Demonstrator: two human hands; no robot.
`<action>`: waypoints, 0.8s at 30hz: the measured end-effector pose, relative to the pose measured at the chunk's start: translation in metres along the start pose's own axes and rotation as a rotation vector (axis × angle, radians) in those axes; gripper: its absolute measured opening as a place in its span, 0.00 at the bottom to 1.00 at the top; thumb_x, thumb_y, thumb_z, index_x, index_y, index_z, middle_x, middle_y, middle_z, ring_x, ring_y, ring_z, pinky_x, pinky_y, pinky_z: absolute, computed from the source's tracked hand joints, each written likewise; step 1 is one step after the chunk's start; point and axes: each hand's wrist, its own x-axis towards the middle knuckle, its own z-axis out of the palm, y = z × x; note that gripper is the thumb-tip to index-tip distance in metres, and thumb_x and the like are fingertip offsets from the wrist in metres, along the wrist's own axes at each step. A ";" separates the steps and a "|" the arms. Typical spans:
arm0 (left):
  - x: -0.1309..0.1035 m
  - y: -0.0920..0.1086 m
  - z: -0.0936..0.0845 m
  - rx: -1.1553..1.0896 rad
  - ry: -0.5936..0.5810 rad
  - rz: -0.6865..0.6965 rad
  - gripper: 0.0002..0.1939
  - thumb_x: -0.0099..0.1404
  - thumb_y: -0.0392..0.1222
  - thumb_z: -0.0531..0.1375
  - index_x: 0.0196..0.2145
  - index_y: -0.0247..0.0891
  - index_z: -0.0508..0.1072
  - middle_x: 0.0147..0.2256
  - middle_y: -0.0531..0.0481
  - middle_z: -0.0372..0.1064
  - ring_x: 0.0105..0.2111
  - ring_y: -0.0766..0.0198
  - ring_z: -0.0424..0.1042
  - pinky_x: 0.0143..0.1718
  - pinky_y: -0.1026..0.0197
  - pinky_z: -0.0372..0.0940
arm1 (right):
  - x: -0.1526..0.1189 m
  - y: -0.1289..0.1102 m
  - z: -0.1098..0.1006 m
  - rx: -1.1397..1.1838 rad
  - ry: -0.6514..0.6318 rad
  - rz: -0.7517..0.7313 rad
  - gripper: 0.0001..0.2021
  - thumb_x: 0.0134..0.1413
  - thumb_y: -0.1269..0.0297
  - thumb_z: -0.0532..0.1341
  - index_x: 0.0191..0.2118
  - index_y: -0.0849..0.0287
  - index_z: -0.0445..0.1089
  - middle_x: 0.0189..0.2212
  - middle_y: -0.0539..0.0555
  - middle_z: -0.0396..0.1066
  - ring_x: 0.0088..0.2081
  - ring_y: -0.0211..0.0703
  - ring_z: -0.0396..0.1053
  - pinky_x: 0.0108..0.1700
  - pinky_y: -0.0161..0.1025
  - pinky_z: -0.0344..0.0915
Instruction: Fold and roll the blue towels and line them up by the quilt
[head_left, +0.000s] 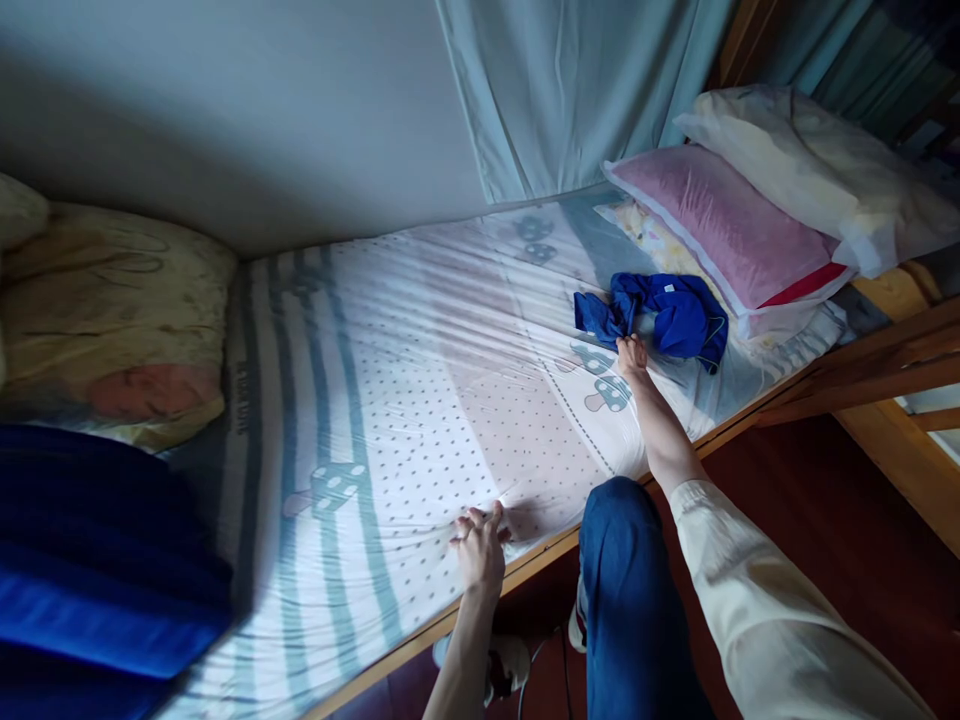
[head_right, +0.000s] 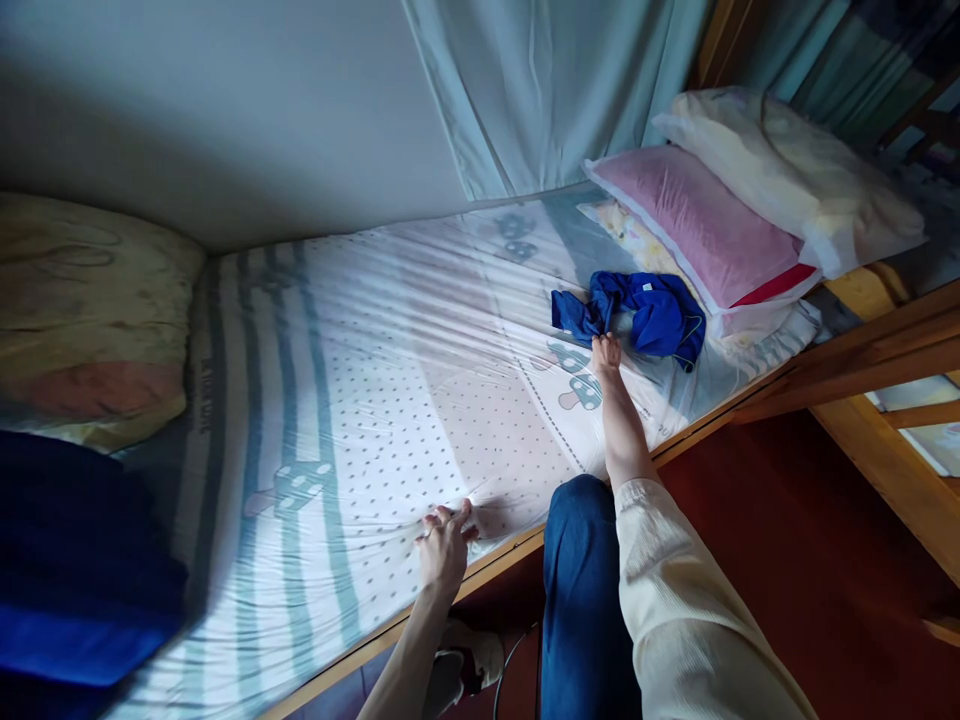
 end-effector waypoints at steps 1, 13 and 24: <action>0.000 0.000 0.001 -0.004 0.001 0.000 0.21 0.73 0.39 0.59 0.61 0.44 0.76 0.60 0.29 0.68 0.57 0.38 0.69 0.44 0.44 0.73 | -0.001 0.002 -0.001 -0.003 -0.003 -0.010 0.22 0.69 0.72 0.48 0.58 0.64 0.74 0.51 0.72 0.76 0.62 0.61 0.64 0.62 0.53 0.59; 0.006 -0.009 0.023 -0.080 0.079 0.020 0.20 0.69 0.37 0.64 0.58 0.43 0.79 0.57 0.30 0.68 0.54 0.38 0.70 0.41 0.44 0.75 | -0.004 -0.020 -0.038 -0.071 0.003 -0.174 0.20 0.66 0.79 0.49 0.54 0.68 0.74 0.49 0.70 0.77 0.58 0.56 0.65 0.62 0.51 0.56; 0.014 -0.007 0.044 -0.105 0.124 -0.026 0.22 0.70 0.37 0.61 0.60 0.46 0.77 0.59 0.32 0.68 0.56 0.40 0.70 0.46 0.42 0.74 | -0.250 -0.103 -0.025 0.718 -0.062 -0.751 0.08 0.71 0.67 0.58 0.47 0.54 0.75 0.36 0.52 0.81 0.36 0.41 0.78 0.41 0.33 0.68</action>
